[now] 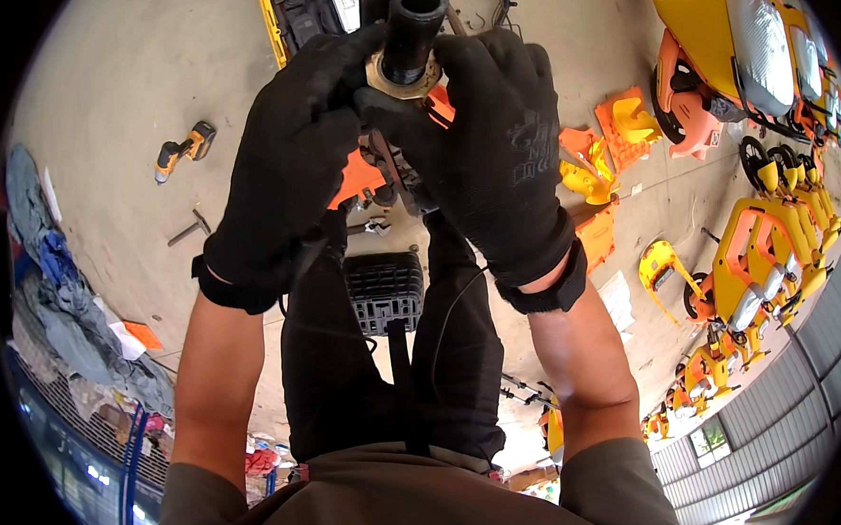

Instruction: The person removes a yellow plastic fender from the front forks of an electric scooter and then proceeds to disassemble the steering column by removing several washers, nuts, and a bearing assembly using a large adjustable wrench and a screwdriver.

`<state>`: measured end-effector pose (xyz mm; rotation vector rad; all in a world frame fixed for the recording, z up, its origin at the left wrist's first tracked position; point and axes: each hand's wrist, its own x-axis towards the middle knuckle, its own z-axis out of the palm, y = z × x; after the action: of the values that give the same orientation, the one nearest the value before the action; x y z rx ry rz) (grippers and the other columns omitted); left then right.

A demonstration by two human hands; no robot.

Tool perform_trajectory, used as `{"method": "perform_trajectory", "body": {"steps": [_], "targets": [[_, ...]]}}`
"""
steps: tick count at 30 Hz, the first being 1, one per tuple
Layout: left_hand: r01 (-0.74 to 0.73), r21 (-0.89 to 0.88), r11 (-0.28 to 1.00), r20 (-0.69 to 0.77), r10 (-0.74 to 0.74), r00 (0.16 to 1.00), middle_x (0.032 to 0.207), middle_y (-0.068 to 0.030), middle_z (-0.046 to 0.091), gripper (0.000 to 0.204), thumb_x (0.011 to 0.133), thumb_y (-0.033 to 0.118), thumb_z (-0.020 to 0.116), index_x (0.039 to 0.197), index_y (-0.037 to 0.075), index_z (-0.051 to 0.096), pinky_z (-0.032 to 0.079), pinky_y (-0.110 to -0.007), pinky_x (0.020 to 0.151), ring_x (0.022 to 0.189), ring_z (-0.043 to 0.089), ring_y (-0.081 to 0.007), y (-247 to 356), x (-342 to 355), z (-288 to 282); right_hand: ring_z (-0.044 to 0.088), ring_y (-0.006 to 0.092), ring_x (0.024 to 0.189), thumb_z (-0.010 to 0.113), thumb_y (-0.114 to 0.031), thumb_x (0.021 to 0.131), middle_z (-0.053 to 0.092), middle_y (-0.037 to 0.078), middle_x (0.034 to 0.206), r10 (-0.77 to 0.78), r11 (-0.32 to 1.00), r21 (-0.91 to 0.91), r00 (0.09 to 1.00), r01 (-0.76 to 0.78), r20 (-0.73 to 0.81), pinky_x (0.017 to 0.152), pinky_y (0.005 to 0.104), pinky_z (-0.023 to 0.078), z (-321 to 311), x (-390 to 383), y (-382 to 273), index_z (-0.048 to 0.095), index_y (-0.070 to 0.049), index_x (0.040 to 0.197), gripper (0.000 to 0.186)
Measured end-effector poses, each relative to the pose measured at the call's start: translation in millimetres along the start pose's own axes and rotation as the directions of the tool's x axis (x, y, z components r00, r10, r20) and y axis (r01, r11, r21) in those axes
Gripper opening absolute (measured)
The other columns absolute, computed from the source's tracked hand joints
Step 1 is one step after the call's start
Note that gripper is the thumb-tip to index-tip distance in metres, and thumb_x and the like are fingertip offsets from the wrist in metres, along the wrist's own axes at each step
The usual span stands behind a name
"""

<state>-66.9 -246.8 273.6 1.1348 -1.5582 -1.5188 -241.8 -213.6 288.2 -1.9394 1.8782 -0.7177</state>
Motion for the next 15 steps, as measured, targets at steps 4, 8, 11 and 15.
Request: {"method": "perform_trajectory", "body": {"steps": [4,8,11,15], "targets": [[-0.037,0.029,0.999,-0.117,0.04,0.992,0.104,-0.0188,0.063,0.051,0.079,-0.005,0.048,0.129,-0.006,0.06,0.05,-0.035,0.086,0.093,0.063,-0.0303,-1.8,-6.7,18.3,0.055,0.0288,0.088,0.089,-0.027,0.072,0.061,0.008,0.092,-0.095,0.99,0.103,0.995,0.092,0.029,0.078,0.0415,0.044,-2.2,3.8,16.3,0.068,-0.006,0.106,0.045],[-0.01,0.029,1.0,-0.158,0.015,0.987,0.106,-0.0198,0.063,0.049,0.08,-0.005,0.049,0.128,-0.007,0.06,0.05,-0.035,0.087,0.095,0.064,-0.0307,9.4,-12.5,25.2,0.058,0.0283,0.09,0.088,-0.023,0.074,0.064,0.008,0.094,-0.14,0.958,0.256,0.99,0.13,0.02,0.079,0.0408,0.046,0.7,7.1,24.9,0.069,-0.005,0.109,0.043],[0.076,-0.025,0.997,-0.212,-0.08,0.974,0.104,-0.0172,0.064,0.046,0.083,-0.003,0.051,0.129,-0.007,0.058,0.051,-0.032,0.085,0.093,0.064,-0.0259,12.7,-22.3,31.8,0.062,0.0248,0.091,0.086,-0.018,0.077,0.066,0.008,0.099,-0.129,0.898,0.434,0.986,0.07,0.108,0.08,0.0366,0.049,1.9,9.1,36.8,0.069,-0.003,0.113,0.043],[0.274,-0.16,0.948,-0.372,-0.315,0.873,0.109,-0.007,0.062,0.047,0.092,0.005,0.056,0.138,-0.004,0.054,0.05,-0.027,0.085,0.094,0.061,-0.0145,21.6,-74.7,2.7,0.065,0.0117,0.093,0.065,-0.012,0.097,0.07,0.005,0.105,0.116,0.799,0.528,0.936,-0.288,0.334,0.084,0.0284,0.053,-61.2,5.8,75.0,0.068,0.002,0.121,0.027]]}}
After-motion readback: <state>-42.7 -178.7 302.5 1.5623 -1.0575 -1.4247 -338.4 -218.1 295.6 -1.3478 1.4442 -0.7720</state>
